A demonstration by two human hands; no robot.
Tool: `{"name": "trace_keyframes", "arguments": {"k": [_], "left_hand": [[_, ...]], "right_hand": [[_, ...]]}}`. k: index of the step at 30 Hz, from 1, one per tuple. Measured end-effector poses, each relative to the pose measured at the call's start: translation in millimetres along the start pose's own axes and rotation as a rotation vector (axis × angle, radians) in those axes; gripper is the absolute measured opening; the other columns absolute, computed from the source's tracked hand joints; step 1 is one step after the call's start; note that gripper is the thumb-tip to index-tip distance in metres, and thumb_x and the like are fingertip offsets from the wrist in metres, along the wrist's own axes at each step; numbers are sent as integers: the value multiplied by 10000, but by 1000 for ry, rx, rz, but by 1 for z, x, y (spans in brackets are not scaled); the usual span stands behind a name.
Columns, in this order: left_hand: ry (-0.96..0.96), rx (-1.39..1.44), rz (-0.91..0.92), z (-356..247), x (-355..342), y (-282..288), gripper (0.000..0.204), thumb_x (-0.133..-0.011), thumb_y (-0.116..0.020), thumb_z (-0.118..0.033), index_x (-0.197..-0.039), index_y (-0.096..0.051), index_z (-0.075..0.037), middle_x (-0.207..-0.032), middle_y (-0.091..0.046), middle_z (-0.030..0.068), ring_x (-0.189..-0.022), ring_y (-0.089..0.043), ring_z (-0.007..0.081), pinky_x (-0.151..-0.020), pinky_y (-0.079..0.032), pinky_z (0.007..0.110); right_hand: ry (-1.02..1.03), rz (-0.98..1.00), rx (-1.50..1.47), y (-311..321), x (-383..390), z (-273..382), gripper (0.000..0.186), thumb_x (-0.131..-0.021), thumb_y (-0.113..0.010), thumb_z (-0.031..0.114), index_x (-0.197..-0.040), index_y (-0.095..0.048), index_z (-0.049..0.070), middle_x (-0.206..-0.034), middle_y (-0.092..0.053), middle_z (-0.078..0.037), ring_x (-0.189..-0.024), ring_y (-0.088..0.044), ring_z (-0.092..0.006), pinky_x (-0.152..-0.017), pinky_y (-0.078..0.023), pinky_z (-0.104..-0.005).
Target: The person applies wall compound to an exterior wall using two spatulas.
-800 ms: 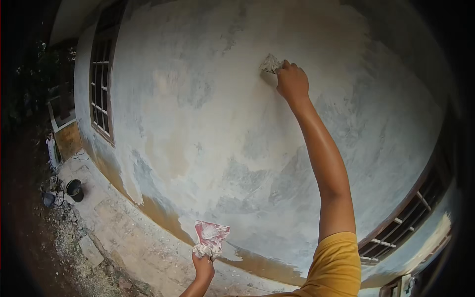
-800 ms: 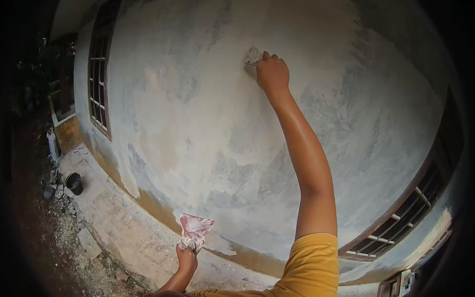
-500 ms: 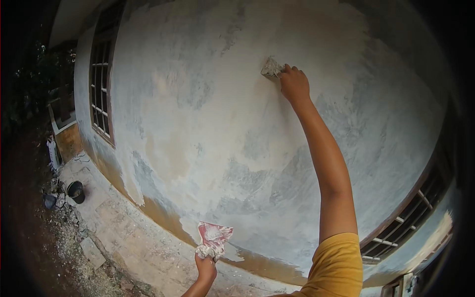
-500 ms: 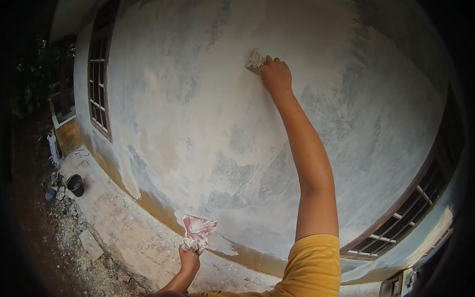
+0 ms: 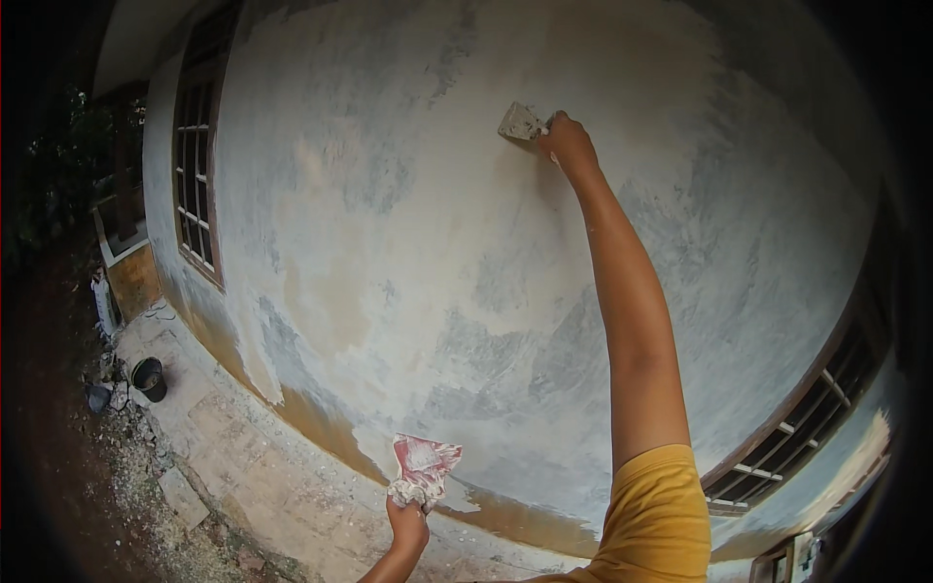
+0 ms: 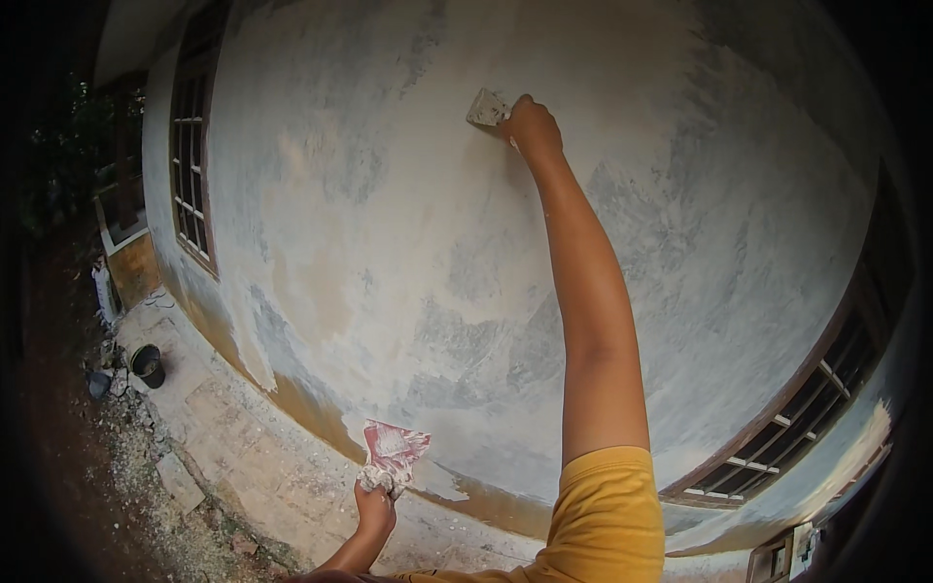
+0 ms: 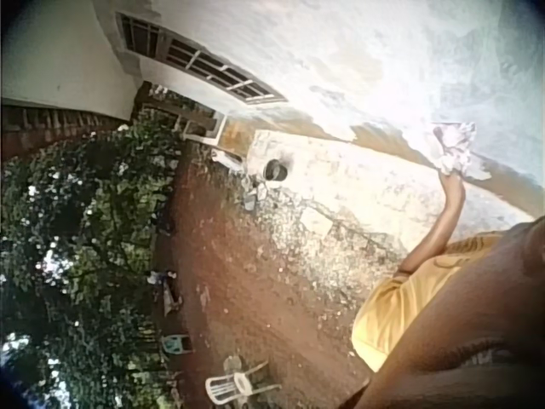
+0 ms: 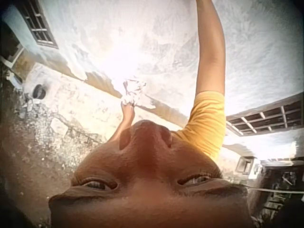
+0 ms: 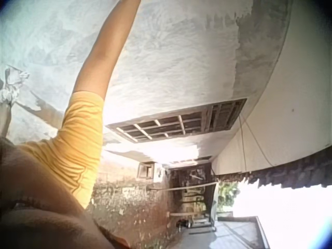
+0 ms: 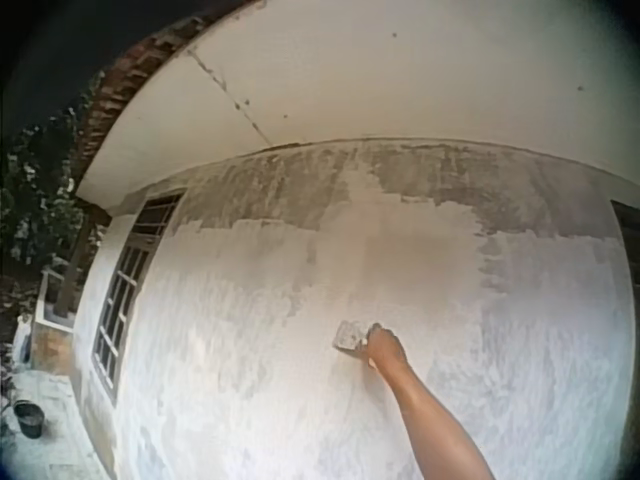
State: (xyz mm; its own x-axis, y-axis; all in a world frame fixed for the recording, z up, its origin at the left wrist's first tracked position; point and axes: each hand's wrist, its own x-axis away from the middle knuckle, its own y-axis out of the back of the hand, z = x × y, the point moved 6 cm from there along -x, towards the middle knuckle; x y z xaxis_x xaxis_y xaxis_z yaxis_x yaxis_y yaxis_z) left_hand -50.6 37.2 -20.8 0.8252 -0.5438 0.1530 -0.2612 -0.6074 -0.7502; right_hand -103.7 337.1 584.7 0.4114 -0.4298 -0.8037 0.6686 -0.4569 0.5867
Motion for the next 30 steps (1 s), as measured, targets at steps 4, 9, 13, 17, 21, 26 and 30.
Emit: {"name": "trace_keyframes", "arguments": {"k": [4, 9, 13, 17, 21, 26, 30], "left_hand": [[-38, 12, -14, 2, -7, 6, 416, -751, -338, 143, -1107, -469, -28, -964, -553, 71, -813, -575, 181, -636, -474, 295], [-2, 80, -75, -17, 3, 0, 464, -740, -336, 162, -1162, -428, -9, -1026, -541, 98, -873, -588, 212, -678, -501, 297], [-20, 75, -45, -15, -1, 12, 465, -748, -326, 151, -1171, -422, -17, -1053, -535, 106, -897, -585, 215, -684, -503, 311], [-11, 75, -47, -24, 8, -8, 450, -743, -326, 143, -1138, -448, -33, -1018, -542, 87, -851, -580, 197, -655, -491, 298], [-17, 77, -54, -23, 4, -5, 430, -738, -327, 146, -1101, -468, -37, -954, -545, 66, -787, -567, 172, -612, -461, 276], [-34, 68, -62, -13, -2, 16, 444, -735, -326, 148, -1112, -472, -36, -929, -545, 58, -754, -550, 152, -570, -417, 262], [-3, 69, 12, -7, 2, 8, 465, -748, -326, 160, -1175, -413, 0, -1072, -534, 124, -944, -590, 231, -756, -515, 320]], "right_hand": [[-19, -33, 151, 23, 21, 10, 323, -725, -564, 119, -1030, -547, 13, -930, -637, -221, -872, -632, -364, -739, -504, -431], [-89, -30, 183, 45, 28, -22, 360, -717, -577, 124, -1071, -557, 62, -935, -652, -169, -882, -643, -321, -725, -519, -406], [-41, -61, 99, 44, 17, -20, 382, -676, -581, 121, -1052, -576, 54, -941, -654, -175, -880, -645, -311, -725, -522, -396], [20, -4, 152, 17, 12, -3, 391, -675, -583, 130, -1058, -575, 54, -943, -655, -171, -882, -643, -320, -731, -522, -400], [-10, -47, 193, 23, 19, -12, 369, -702, -564, 134, -1065, -572, 66, -940, -655, -168, -881, -639, -334, -730, -520, -409], [-68, -35, 218, 56, 30, -21, 369, -705, -563, 137, -1068, -570, 76, -944, -655, -168, -900, -635, -325, -738, -514, -415], [6, -1, 66, 39, 0, -32, 383, -699, -576, 151, -1077, -567, 85, -974, -651, -159, -916, -631, -314, -753, -511, -409]]}}
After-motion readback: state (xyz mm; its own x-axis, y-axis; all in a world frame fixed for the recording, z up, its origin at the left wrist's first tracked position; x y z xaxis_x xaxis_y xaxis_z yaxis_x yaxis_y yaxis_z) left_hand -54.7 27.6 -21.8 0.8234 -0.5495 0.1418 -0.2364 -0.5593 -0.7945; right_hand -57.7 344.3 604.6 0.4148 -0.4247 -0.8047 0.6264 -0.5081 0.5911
